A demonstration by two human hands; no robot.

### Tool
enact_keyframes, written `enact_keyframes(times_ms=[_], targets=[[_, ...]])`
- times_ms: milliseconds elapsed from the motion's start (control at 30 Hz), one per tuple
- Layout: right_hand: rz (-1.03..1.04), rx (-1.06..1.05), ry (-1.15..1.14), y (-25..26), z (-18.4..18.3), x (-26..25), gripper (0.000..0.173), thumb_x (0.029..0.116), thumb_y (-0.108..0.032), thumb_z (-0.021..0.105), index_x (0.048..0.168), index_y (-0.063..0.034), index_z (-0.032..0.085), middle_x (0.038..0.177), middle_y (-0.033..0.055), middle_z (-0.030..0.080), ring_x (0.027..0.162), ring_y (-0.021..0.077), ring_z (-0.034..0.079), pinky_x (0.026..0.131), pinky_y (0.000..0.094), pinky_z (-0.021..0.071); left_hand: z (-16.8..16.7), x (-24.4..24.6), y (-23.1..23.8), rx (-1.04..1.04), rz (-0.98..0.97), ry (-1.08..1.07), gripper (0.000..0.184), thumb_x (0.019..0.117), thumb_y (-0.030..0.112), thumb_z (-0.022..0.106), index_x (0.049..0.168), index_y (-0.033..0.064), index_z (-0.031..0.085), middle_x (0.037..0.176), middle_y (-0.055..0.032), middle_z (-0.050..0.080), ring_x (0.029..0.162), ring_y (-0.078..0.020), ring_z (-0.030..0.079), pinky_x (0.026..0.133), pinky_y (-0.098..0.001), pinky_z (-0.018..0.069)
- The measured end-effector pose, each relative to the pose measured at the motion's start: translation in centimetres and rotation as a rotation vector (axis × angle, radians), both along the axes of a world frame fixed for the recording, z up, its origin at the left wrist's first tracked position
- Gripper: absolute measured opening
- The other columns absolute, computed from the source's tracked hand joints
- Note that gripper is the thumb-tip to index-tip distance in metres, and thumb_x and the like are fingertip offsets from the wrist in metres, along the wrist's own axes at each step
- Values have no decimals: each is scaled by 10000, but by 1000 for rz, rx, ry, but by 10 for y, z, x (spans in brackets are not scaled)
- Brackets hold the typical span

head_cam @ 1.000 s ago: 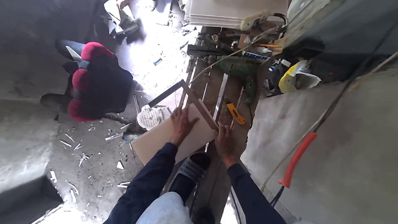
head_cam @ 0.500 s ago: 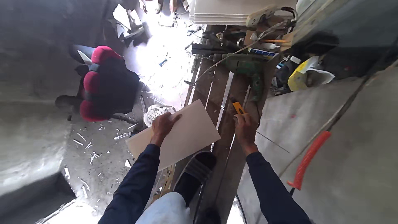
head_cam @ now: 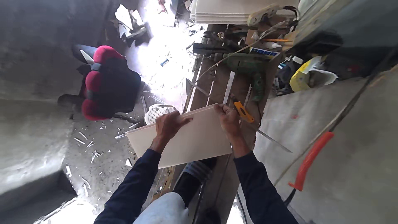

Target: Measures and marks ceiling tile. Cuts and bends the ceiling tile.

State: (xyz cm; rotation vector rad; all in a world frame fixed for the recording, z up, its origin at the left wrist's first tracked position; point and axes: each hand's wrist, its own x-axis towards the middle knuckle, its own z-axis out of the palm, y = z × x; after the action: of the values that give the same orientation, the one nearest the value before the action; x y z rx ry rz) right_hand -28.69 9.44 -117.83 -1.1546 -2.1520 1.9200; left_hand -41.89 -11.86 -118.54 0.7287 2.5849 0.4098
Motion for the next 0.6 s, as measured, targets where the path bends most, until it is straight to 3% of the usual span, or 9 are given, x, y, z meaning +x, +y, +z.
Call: enact_keyframes(times_ms=[67, 200, 333, 400, 500, 533, 600], targets=[[-8, -3, -22, -1, 7, 2, 359, 1046, -432, 556, 1040, -108, 709, 825, 44, 655, 694, 133, 601, 651, 360, 520, 0, 1, -2, 17, -1, -1, 578, 844, 664, 704, 782, 90, 663, 645, -107, 611, 638, -329, 626, 597, -563, 469], [-58, -43, 62, 3, 3, 7, 348, 1027, -414, 598, 892, -111, 704, 699, 12, 598, 588, 102, 533, 558, 305, 461, -3, 1, -3, 52, 0, -3, 543, 825, 626, 750, 760, 94, 661, 627, -96, 601, 626, -314, 616, 597, -552, 458], [-165, -298, 109, 1, 6, 10, 286, 1015, -363, 627, 991, -106, 748, 846, 8, 696, 720, 84, 633, 663, 295, 547, -4, -4, -3, 98, -29, -12, 529, 807, 605, 780, 754, 94, 659, 609, -86, 588, 603, -301, 604, 583, -546, 460], [-199, -356, 123, -2, 5, 11, 301, 1010, -377, 629, 993, -106, 758, 849, 5, 703, 730, 79, 638, 673, 293, 550, -5, -7, -3, 119, -47, -8, 530, 799, 601, 788, 735, 97, 638, 600, -79, 573, 589, -295, 589, 573, -541, 454], [-41, -189, 155, 0, 2, 11, 300, 1052, -369, 562, 1012, -106, 703, 811, 4, 648, 689, 83, 595, 639, 277, 523, 0, -10, -4, 97, -52, -4, 533, 818, 605, 768, 763, 88, 654, 635, -99, 600, 632, -317, 618, 596, -558, 469], [3, -63, 138, -2, -1, 14, 310, 1053, -379, 560, 1001, -99, 682, 764, 13, 612, 632, 99, 561, 581, 284, 491, 2, -11, -5, 90, -34, -1, 524, 830, 594, 764, 780, 83, 662, 650, -111, 611, 650, -330, 628, 611, -569, 476], [65, 204, 77, -4, -8, 20, 386, 1057, -413, 541, 952, -56, 645, 691, 50, 544, 566, 164, 515, 532, 360, 464, 7, -18, -6, 99, 41, -8, 501, 861, 565, 752, 815, 71, 677, 667, -136, 619, 655, -360, 625, 608, -601, 470]])
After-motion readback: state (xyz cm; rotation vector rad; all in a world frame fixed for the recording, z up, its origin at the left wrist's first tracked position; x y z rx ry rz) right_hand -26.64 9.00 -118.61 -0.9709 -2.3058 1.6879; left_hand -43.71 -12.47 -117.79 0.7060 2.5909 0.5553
